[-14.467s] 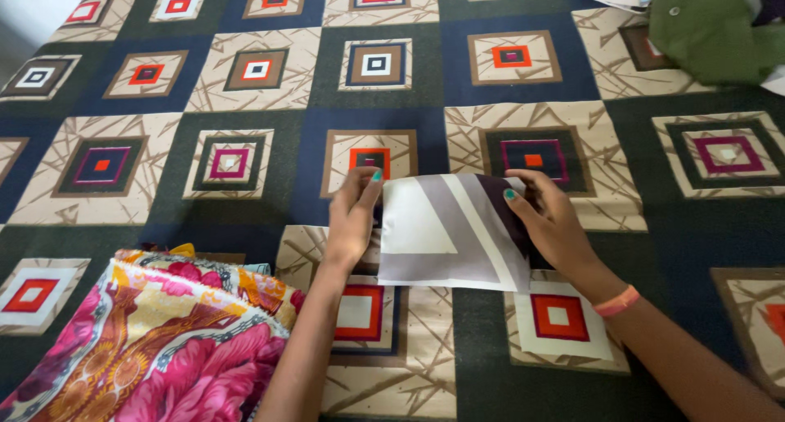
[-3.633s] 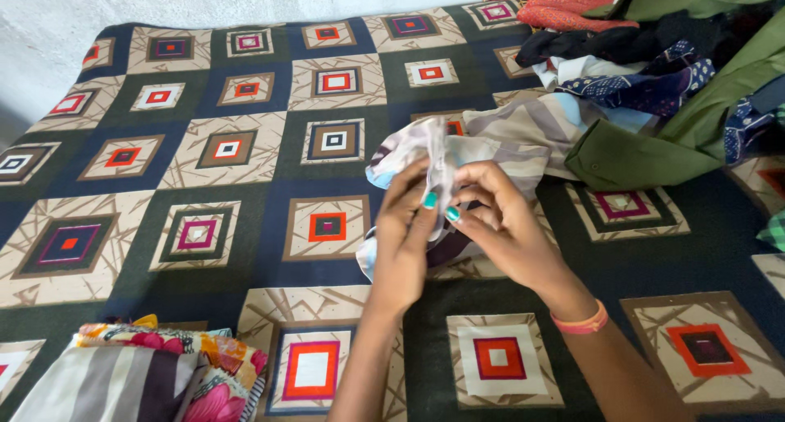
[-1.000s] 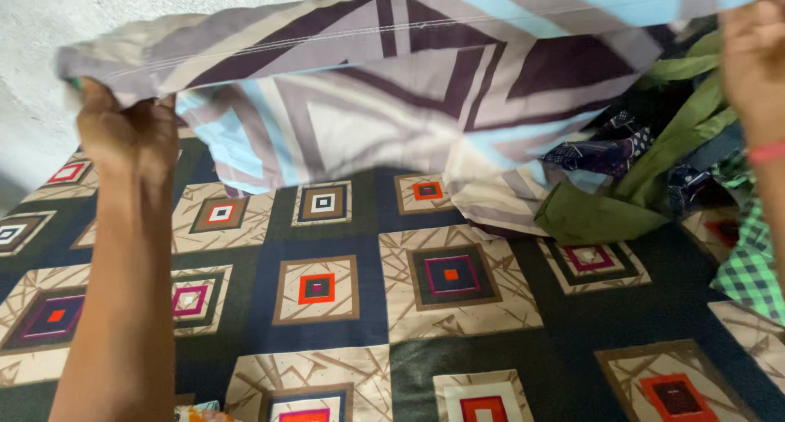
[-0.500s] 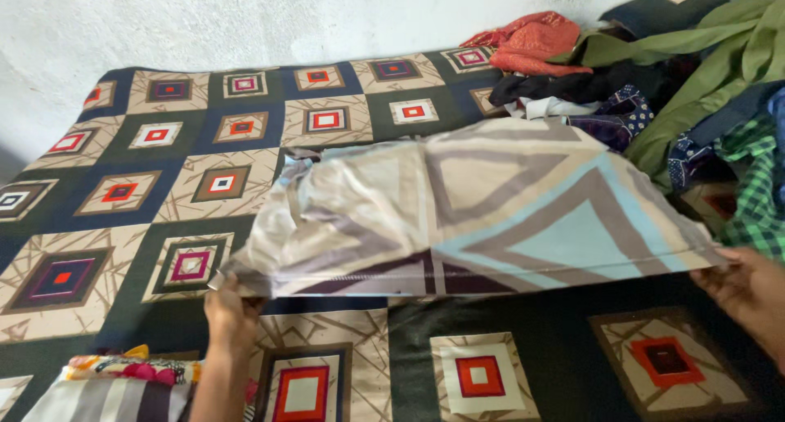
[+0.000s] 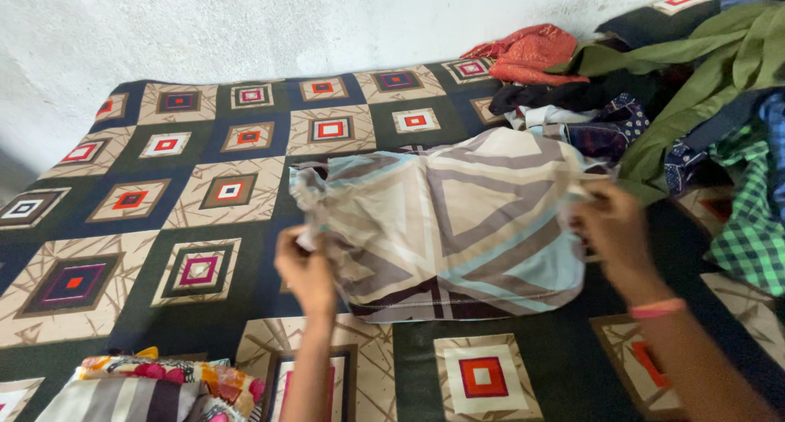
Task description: The person folds a floral pillowcase and a striped pillowcase by hand on a bed, smoothing the fabric and aligning the edges before placing them in a stack.
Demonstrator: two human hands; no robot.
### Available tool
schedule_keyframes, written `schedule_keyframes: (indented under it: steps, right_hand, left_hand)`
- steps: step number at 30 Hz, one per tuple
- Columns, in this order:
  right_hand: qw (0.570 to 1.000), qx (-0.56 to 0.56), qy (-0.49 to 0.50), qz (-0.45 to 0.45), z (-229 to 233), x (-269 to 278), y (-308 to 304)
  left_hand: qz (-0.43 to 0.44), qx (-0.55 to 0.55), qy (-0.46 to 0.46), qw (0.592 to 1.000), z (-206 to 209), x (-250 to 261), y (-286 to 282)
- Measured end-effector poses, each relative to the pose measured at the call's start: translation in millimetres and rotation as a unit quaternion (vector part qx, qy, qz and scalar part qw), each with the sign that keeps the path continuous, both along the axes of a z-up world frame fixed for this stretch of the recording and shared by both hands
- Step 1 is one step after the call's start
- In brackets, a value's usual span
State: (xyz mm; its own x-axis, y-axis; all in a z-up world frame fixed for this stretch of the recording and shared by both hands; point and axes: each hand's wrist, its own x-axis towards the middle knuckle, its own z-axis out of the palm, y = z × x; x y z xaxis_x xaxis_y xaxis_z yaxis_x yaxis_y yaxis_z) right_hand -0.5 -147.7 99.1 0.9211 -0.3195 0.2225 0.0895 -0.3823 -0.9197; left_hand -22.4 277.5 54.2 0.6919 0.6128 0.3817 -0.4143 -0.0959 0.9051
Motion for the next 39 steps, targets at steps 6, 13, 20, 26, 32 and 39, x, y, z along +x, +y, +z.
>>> schedule_keyframes:
  steps: [6, 13, 20, 26, 32, 39]
  right_hand:
    - [0.957, 0.071, -0.14, 0.243, 12.3, 1.3, 140.5]
    - [0.953, 0.066, -0.15, 0.255, -3.3, -18.4, 177.2]
    - [0.954, 0.086, -0.12, 0.261, -10.3, -19.6, 174.8]
    - [0.941, 0.062, -0.156, 0.295, -4.9, -26.1, 173.0]
    - [0.935, 0.057, -0.16, 0.312, 2.7, -29.6, 170.1]
    - [0.938, -0.029, -0.202, 0.281, 33.6, -43.6, 175.4]
  left_hand:
    - [-0.082, 0.15, 0.006, 0.985, 53.9, -7.2, -97.6]
    - [-0.074, 0.233, -0.005, 0.97, 53.5, -29.3, -107.1]
    - [-0.096, 0.202, -0.015, 0.974, 40.7, -28.2, -116.0]
    - [-0.103, 0.199, -0.021, 0.974, 38.1, -27.3, -112.2]
    - [-0.141, 0.174, -0.014, 0.974, 42.7, -30.7, -110.5]
    - [-0.153, 0.217, -0.01, 0.964, 44.8, -32.6, -108.6]
